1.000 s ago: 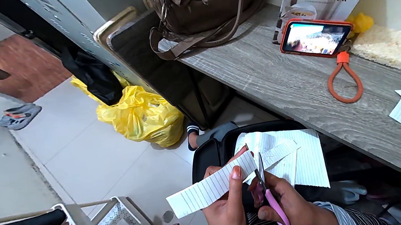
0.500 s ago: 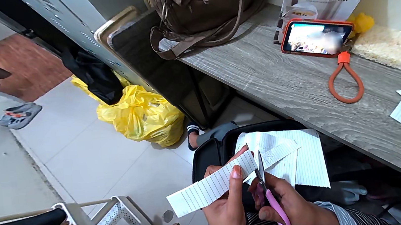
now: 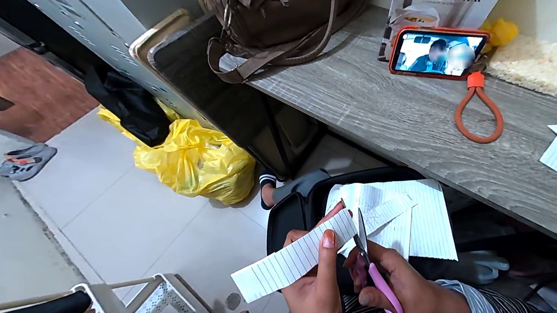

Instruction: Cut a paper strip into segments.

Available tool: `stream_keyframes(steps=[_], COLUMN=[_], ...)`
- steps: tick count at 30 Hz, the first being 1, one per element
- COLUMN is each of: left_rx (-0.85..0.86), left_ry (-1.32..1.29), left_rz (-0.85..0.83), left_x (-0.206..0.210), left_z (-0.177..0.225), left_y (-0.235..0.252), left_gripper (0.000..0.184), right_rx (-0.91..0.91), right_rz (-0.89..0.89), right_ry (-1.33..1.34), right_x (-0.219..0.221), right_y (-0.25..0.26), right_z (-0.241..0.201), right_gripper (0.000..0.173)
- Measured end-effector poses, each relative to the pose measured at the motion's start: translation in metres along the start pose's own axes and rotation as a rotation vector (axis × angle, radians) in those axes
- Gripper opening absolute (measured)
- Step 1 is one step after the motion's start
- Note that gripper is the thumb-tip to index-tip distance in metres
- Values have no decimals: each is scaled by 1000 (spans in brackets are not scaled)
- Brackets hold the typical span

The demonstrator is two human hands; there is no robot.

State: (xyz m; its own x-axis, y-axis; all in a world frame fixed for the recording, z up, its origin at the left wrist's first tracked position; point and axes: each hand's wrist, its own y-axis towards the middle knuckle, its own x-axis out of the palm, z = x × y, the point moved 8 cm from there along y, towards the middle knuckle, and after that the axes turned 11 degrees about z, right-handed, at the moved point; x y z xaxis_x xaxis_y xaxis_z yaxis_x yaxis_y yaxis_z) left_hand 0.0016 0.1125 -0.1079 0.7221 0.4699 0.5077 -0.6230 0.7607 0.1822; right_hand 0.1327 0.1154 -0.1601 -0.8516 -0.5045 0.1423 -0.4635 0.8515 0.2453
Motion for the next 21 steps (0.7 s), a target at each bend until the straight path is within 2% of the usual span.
stream_keyframes(steps=[6, 21], left_rx=[-6, 2], left_ry=[19, 1], left_rz=[42, 2], left_x=[-3, -2], left_z=[-1, -1], left_y=[0, 2], left_gripper=[9, 7], right_rx=[-1, -20], right_rz=[-16, 3], right_ry=[3, 0], right_x=[1, 0], right_y=[0, 0], right_z=[0, 0], right_gripper=[47, 43])
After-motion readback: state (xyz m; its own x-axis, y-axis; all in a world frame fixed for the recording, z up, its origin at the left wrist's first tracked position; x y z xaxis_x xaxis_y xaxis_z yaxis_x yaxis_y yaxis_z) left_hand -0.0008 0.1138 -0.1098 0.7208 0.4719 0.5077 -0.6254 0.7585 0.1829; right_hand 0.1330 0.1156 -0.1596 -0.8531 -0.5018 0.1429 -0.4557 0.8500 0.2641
